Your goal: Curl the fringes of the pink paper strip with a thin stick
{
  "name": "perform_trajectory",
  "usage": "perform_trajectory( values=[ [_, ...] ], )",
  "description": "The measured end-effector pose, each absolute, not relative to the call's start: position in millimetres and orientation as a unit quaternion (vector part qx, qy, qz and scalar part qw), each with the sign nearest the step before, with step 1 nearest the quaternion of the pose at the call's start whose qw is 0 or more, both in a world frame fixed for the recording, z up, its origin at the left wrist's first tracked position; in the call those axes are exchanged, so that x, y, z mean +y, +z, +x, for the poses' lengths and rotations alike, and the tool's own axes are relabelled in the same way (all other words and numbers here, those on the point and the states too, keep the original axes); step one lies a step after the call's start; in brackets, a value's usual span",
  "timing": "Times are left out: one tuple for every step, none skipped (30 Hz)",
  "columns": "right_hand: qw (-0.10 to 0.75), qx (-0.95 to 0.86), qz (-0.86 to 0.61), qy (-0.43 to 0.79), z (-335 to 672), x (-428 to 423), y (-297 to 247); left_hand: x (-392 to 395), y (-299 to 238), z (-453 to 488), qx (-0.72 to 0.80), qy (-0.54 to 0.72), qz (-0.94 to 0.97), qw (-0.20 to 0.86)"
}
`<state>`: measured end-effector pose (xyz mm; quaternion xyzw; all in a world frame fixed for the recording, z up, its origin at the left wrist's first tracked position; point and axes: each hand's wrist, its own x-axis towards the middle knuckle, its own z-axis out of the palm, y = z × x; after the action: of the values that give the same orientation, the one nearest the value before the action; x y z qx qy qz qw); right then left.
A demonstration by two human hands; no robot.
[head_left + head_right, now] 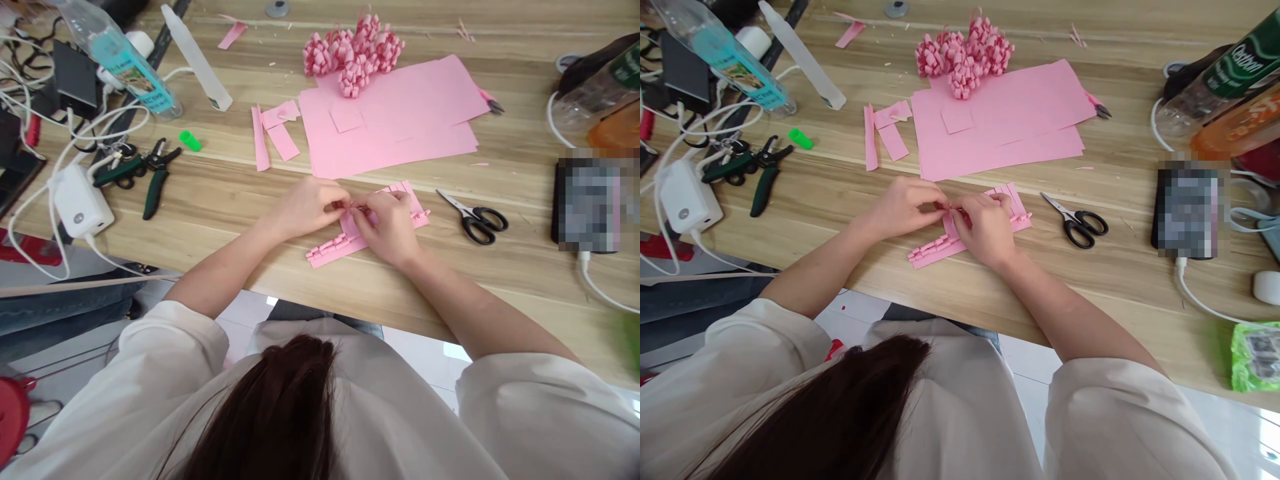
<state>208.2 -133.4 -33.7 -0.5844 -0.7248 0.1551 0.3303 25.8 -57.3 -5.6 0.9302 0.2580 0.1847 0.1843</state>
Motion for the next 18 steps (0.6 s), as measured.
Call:
perform_trajectory(
  values=[
    [0.329, -0.725, -0.585, 0.155, 208.3, -133.4, -33.5, -57.4, -5.9, 25.8, 0.259, 0.187, 0.929, 0.184],
    [0.328, -0.726, -0.585, 0.155, 208.4, -133.4, -33.5, -57.5, -6.1, 25.9, 0.26, 0.19, 0.929, 0.185],
    [0.328, -0.726, -0.585, 0.153, 208.5, -133.3, -33.5, -57.6, -6.3, 25.9, 0.261, 0.19, 0.928, 0.185],
    [0.329, -0.726, -0.584, 0.151, 208.6, -133.2, -33.6, -57.7, -6.5, 25.9, 0.26, 0.19, 0.928, 0.185],
    [0.332, -0.727, -0.583, 0.149, 208.7, -133.1, -33.7, -57.7, -6.5, 25.8, 0.258, 0.189, 0.929, 0.186],
    [0.334, -0.726, -0.583, 0.147, 208.7, -132.9, -33.8, -57.8, -6.4, 25.8, 0.256, 0.189, 0.93, 0.186],
    [0.335, -0.726, -0.582, 0.146, 208.7, -132.8, -34.0, -57.8, -6.3, 25.8, 0.254, 0.188, 0.93, 0.187],
    [0.334, -0.726, -0.583, 0.146, 208.7, -132.6, -34.0, -57.8, -6.1, 25.7, 0.253, 0.188, 0.93, 0.189],
    [0.333, -0.726, -0.583, 0.147, 208.6, -132.5, -34.1, -57.9, -5.8, 25.7, 0.253, 0.188, 0.929, 0.191],
    [0.331, -0.726, -0.584, 0.147, 208.5, -132.4, -34.1, -57.9, -5.5, 25.7, 0.255, 0.187, 0.929, 0.193],
    [0.329, -0.726, -0.585, 0.147, 208.4, -132.3, -34.1, -58.0, -5.3, 25.7, 0.258, 0.186, 0.928, 0.193],
    [0.329, -0.726, -0.586, 0.146, 208.4, -132.3, -34.0, -58.1, -5.0, 25.8, 0.261, 0.184, 0.928, 0.193],
    [0.329, -0.726, -0.586, 0.144, 208.4, -132.3, -34.0, -58.2, -4.8, 25.9, 0.262, 0.183, 0.928, 0.193],
    [0.329, -0.727, -0.586, 0.141, 208.4, -132.3, -34.1, -58.3, -4.7, 26.1, 0.262, 0.184, 0.928, 0.192],
    [0.329, -0.727, -0.587, 0.138, 208.5, -132.4, -34.2, -58.5, -4.6, 26.4, 0.261, 0.186, 0.928, 0.192],
    [0.329, -0.727, -0.587, 0.135, 208.5, -132.5, -34.4, -58.7, -4.6, 26.7, 0.26, 0.188, 0.927, 0.193],
    [0.328, -0.727, -0.588, 0.132, 208.6, -132.6, -34.6, -58.8, -4.5, 27.1, 0.26, 0.19, 0.926, 0.196],
    [0.326, -0.727, -0.59, 0.13, 208.6, -132.7, -34.8, -58.9, -4.5, 27.4, 0.261, 0.194, 0.924, 0.201]
  ],
)
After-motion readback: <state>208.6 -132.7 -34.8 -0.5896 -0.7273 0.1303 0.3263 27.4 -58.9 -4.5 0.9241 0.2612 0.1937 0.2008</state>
